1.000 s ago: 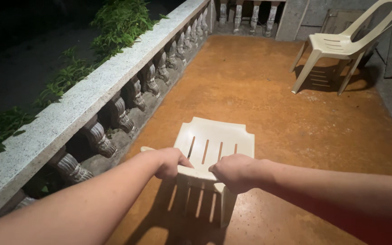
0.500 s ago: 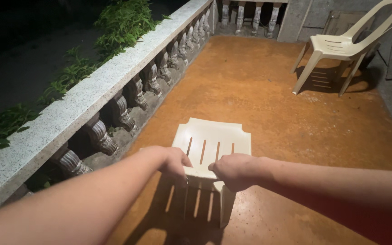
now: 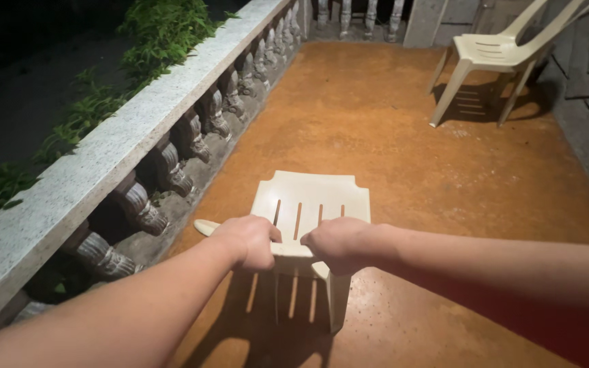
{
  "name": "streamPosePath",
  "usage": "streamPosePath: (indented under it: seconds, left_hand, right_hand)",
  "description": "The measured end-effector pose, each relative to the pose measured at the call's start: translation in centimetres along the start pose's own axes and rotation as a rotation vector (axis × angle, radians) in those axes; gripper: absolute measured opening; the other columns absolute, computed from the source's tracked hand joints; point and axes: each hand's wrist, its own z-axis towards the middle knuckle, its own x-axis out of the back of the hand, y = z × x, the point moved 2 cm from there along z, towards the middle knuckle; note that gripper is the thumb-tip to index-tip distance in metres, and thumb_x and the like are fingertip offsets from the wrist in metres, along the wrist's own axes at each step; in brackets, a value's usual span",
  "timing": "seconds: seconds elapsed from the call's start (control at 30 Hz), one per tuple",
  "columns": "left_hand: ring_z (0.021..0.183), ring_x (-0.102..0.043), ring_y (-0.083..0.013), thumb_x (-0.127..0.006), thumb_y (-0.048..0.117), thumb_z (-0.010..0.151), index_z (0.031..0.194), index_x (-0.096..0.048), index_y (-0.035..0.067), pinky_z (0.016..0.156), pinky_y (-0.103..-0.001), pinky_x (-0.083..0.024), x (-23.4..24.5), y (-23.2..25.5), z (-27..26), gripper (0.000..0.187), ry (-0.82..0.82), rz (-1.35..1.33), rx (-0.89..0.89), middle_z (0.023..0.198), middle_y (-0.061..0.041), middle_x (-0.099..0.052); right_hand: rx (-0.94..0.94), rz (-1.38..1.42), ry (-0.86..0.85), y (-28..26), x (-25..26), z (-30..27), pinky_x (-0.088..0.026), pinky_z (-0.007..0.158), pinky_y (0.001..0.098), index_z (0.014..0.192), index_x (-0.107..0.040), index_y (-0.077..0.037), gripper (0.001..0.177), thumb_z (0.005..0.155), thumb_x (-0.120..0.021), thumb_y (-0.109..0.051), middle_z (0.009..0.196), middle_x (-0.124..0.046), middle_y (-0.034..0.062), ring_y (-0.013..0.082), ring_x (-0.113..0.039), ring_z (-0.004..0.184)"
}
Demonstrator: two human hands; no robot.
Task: The person repeatedly picks up, moves, and repositions two white plastic chairs on a tiled balcony. They lift and place the chairs multiple times, sometimes side by side, sometimes apart, and occasionally stack one on top of the other before separating them again.
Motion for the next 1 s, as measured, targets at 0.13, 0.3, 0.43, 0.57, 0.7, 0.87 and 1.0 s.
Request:
streamPosePath:
  seconds: [0.13,0.3,0.43,0.57,0.7,0.87,1.0]
  left_hand:
    - [0.113,-0.07,-0.0246,-0.063,0.021,0.074,0.118,-0.076,0.032,0.096,-0.039,-0.057,0.6,-0.5,1.0,0.047,-0.022,0.001,-0.019,0.12,-0.003,-0.074]
    - [0.118,-0.067,-0.0242,-0.065,0.023,0.074,0.119,-0.076,0.03,0.099,-0.039,-0.054,1.4,-1.1,3.6,0.047,0.026,0.026,-0.112,0.123,-0.004,-0.073]
    - [0.12,-0.066,-0.0246,-0.066,0.023,0.074,0.12,-0.076,0.028,0.101,-0.039,-0.053,2.3,-1.9,6.2,0.047,0.013,0.01,-0.148,0.125,-0.005,-0.072]
    - [0.119,-0.067,-0.0249,-0.064,0.021,0.073,0.118,-0.077,0.027,0.099,-0.04,-0.055,3.6,-3.0,9.2,0.048,-0.009,0.028,-0.181,0.125,-0.005,-0.073]
    - [0.118,-0.068,-0.0248,-0.064,0.022,0.074,0.117,-0.077,0.024,0.099,-0.04,-0.055,5.4,-2.7,12.6,0.045,-0.013,0.05,-0.223,0.125,-0.007,-0.073]
    - [0.121,-0.067,-0.0255,-0.06,0.024,0.078,0.118,-0.076,0.023,0.101,-0.04,-0.054,7.1,-2.5,15.2,0.043,-0.004,0.003,-0.217,0.129,-0.007,-0.071]
    - [0.122,-0.066,-0.0269,-0.061,0.024,0.078,0.119,-0.076,0.019,0.101,-0.04,-0.054,7.7,-2.9,16.7,0.043,-0.009,0.019,-0.228,0.131,-0.008,-0.07]
  right_hand:
    - [-0.011,-0.046,0.005,0.3,0.6,0.4,-0.055,0.082,0.0491,0.113,-0.067,-0.009,0.03,0.083,-0.066,-0.009,0.099,-0.074,0.0166,0.038,-0.07,0.099]
    - [-0.082,-0.001,-0.014,1.3,2.0,1.1,-0.054,0.083,0.0483,0.114,-0.066,-0.012,0.033,0.081,-0.07,-0.011,0.1,-0.073,0.0157,0.0365,-0.069,0.1]
    - [-0.121,0.065,0.018,2.5,3.0,2.2,-0.055,0.084,0.0472,0.112,-0.07,-0.016,0.032,0.081,-0.067,-0.009,0.1,-0.074,0.0149,0.0355,-0.07,0.099]
    - [-0.183,0.073,0.085,4.1,3.3,4.6,-0.055,0.085,0.0461,0.115,-0.071,-0.021,0.04,0.079,-0.064,-0.005,0.099,-0.075,0.0142,0.0348,-0.071,0.098]
    - [-0.321,0.106,0.153,6.8,3.6,6.2,-0.055,0.086,0.0454,0.112,-0.073,-0.027,0.034,0.083,-0.063,-0.013,0.102,-0.076,0.0086,0.0318,-0.072,0.1]
    - [-0.432,0.113,0.208,9.1,4.4,7.6,-0.053,0.09,0.0457,0.116,-0.072,-0.033,0.038,0.086,-0.058,-0.016,0.11,-0.076,0.0019,0.0257,-0.07,0.108]
    - [-0.518,0.063,0.116,9.6,4.7,8.5,-0.045,0.096,0.0523,0.122,-0.068,-0.031,0.04,0.088,-0.056,-0.013,0.114,-0.075,0.0,0.0249,-0.067,0.115]
